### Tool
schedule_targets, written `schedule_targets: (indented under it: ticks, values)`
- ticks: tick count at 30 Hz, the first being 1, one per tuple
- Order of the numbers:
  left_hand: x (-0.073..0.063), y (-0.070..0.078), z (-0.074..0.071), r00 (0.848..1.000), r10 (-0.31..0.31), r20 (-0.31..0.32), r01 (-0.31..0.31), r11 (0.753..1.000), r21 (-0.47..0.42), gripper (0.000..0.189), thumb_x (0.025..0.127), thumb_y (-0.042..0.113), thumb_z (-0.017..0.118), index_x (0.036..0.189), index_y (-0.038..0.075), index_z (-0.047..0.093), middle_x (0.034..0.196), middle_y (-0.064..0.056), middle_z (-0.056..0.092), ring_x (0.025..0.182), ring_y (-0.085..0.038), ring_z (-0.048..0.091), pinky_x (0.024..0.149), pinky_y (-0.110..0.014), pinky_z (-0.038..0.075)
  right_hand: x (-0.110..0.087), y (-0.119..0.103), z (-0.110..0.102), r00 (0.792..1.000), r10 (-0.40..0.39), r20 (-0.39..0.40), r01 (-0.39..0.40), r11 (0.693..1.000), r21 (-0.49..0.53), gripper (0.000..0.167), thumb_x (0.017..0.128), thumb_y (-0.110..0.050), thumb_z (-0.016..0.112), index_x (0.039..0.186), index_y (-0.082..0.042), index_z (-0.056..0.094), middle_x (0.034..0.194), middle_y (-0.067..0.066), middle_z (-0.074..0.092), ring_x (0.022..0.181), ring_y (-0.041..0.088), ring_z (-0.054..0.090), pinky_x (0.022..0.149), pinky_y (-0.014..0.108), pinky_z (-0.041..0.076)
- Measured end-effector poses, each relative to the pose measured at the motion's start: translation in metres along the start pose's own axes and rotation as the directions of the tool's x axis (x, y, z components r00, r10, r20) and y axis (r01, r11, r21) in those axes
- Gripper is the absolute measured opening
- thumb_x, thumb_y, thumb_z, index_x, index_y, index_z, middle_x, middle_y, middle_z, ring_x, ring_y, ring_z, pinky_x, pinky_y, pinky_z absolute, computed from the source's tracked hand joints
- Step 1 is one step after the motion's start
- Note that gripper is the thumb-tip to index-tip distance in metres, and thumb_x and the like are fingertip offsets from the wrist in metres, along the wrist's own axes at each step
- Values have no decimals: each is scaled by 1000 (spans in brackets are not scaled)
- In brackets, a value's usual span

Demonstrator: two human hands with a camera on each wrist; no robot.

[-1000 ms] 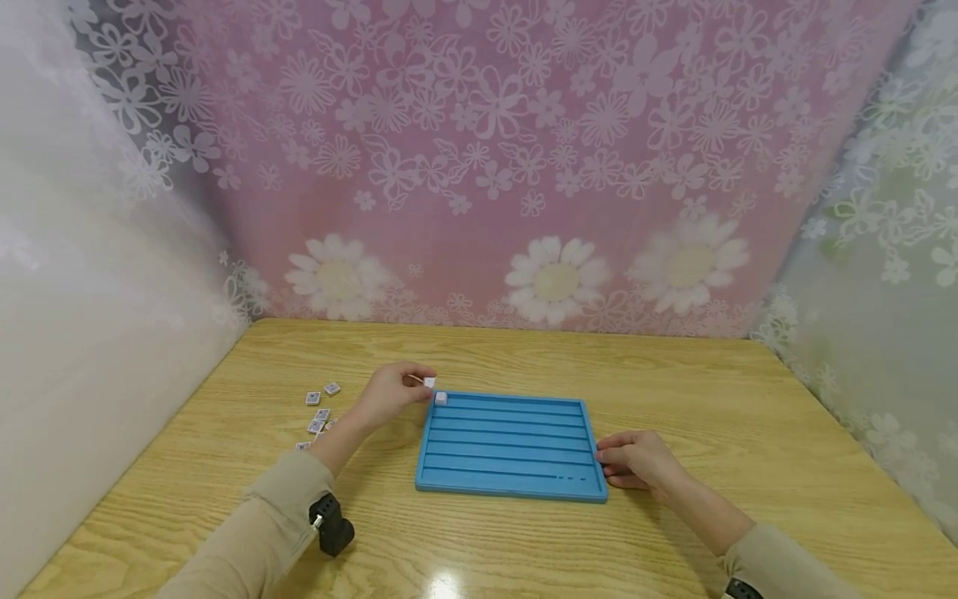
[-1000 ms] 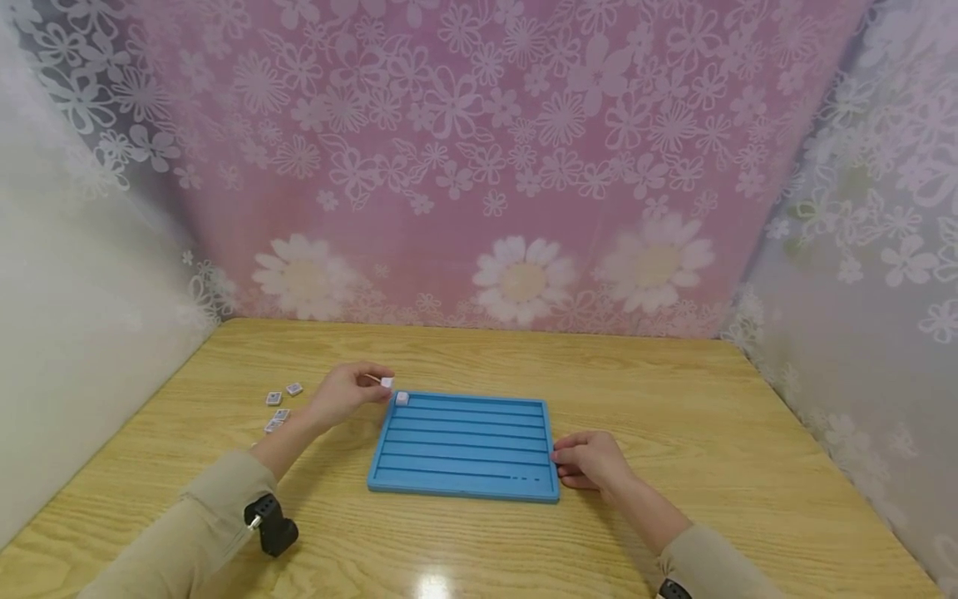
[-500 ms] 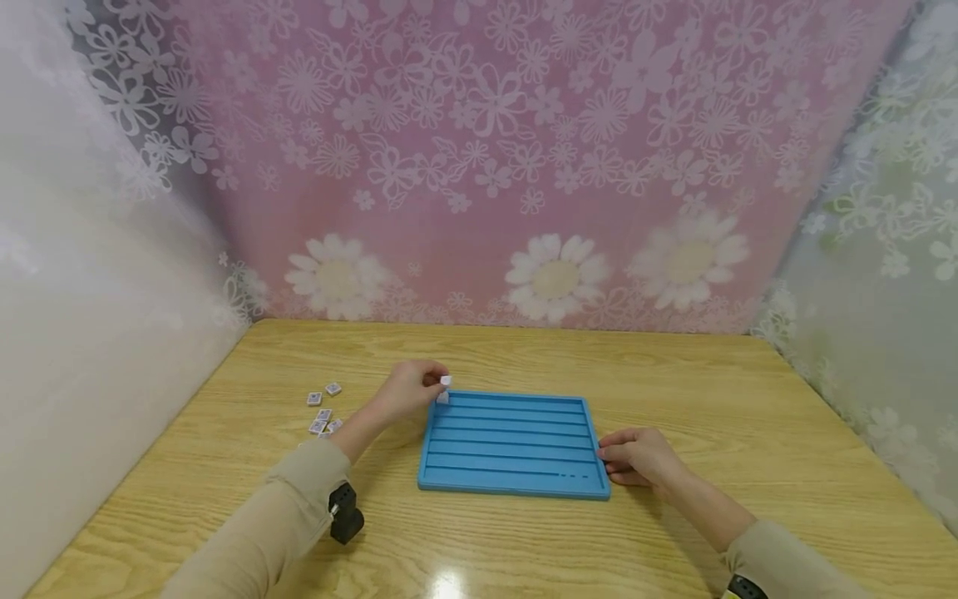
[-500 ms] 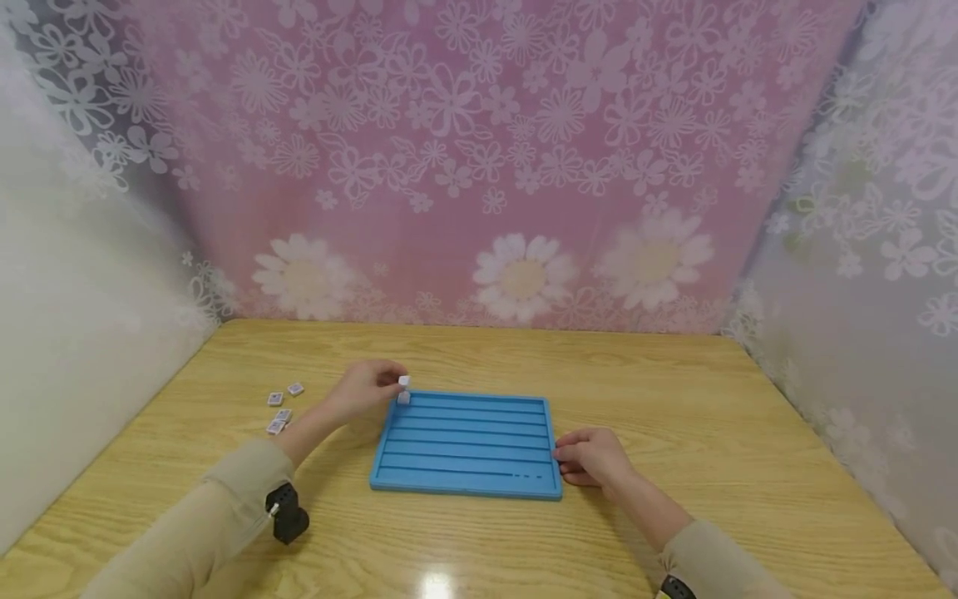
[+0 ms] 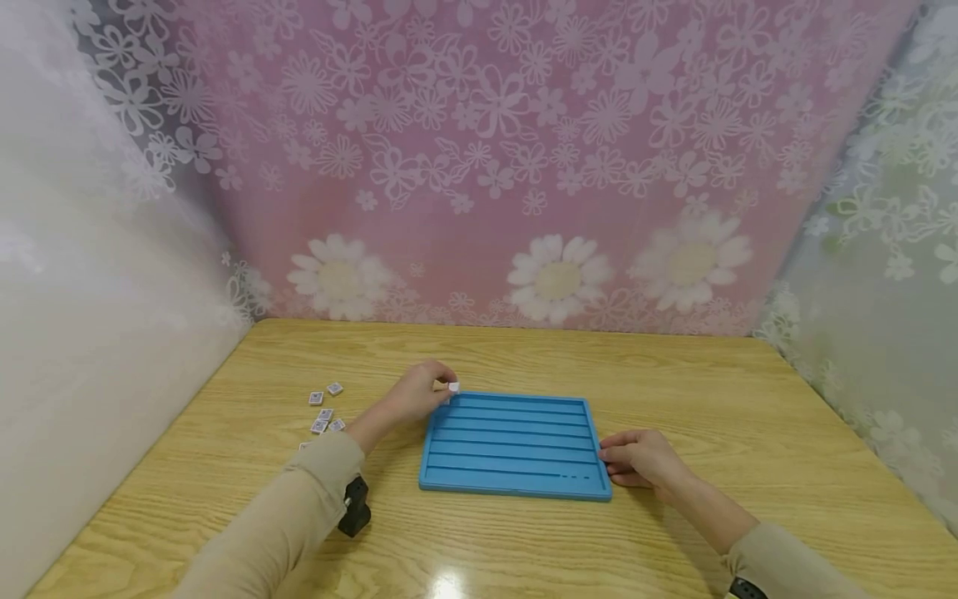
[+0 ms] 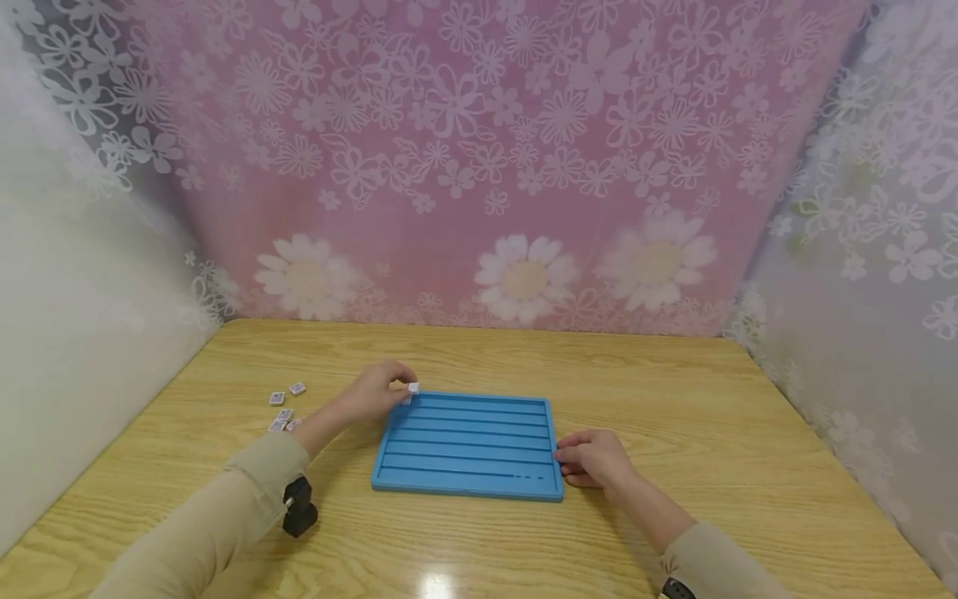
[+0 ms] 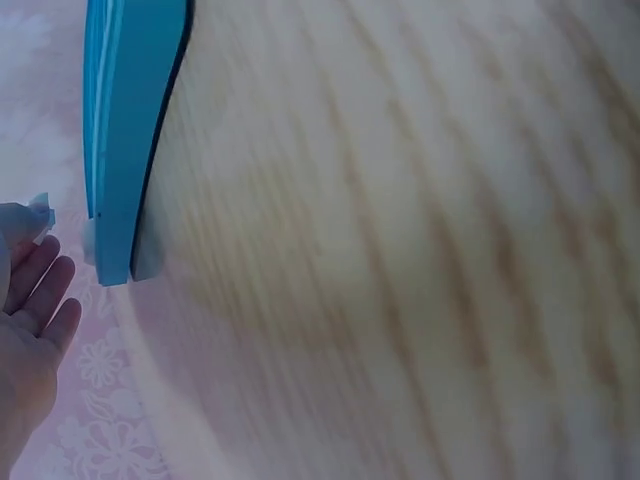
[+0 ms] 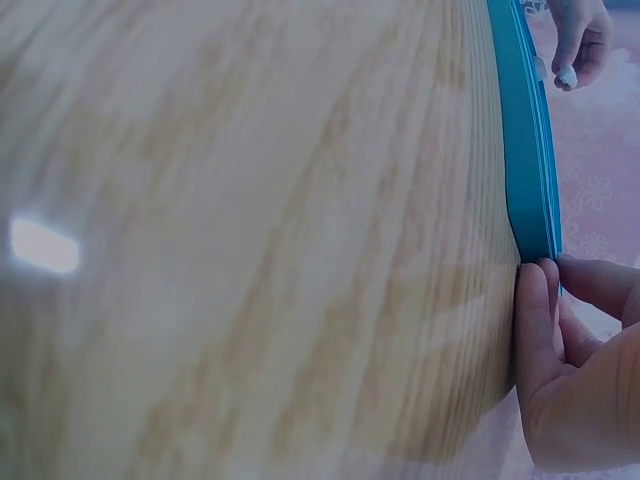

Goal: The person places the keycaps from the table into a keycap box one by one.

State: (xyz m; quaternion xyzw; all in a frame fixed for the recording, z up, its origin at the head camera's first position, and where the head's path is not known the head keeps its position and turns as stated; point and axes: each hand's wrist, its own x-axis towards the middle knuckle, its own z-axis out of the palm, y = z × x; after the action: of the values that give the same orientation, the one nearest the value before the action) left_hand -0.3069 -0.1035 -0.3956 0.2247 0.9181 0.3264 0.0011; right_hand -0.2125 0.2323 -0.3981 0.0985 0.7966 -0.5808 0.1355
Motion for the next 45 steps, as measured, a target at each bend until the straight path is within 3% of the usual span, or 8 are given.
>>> schedule_targets:
  ticks: [6, 14, 19, 40, 45]
  values:
    - [1, -1, 4, 998, 52, 27, -53, 998, 35, 13, 91, 14, 60, 100, 5, 65, 106, -8, 59, 104, -24, 56, 86, -38, 47, -1, -1, -1, 1000, -14, 16, 14, 1000, 7, 32, 86, -2, 61, 112, 15, 54, 76, 7, 62, 65, 14, 60, 60, 28, 53]
    - [1, 2, 9, 997, 67, 28, -69, 995, 77, 11, 89, 7, 61, 97, 1, 65, 99, -9, 59, 93, -22, 57, 81, -36, 48, -2, 1, -2, 1000, -14, 19, 13, 1000, 10, 33, 86, -2, 62, 113, 15, 54, 75, 7, 62, 64, 14, 60, 60, 28, 53]
    - [2, 2, 11, 998, 61, 35, -65, 990, 125, 9, 88, 4, 60, 95, 2, 66, 94, -7, 57, 82, -17, 51, 73, -32, 46, -1, 2, -2, 1000, -16, 23, 16, 1000, 13, 33, 86, -2, 62, 113, 16, 54, 74, 7, 62, 63, 14, 60, 59, 27, 53]
    - [3, 2, 13, 1000, 13, 27, -16, 993, 114, 7, 88, 3, 59, 92, 4, 64, 94, -6, 55, 79, -16, 49, 70, -31, 45, -1, 3, -1, 1000, -11, -3, 11, 1000, -9, 31, 86, -3, 63, 111, 14, 55, 74, 6, 62, 63, 14, 59, 59, 28, 53]
    - [3, 1, 13, 999, 3, 32, -6, 996, 88, 8, 87, 1, 58, 90, 4, 64, 92, -5, 55, 78, -17, 48, 69, -31, 45, 0, 3, -3, 999, -19, 31, 19, 1000, 3, 31, 85, -5, 64, 109, 13, 56, 74, 6, 62, 63, 13, 60, 60, 27, 53]
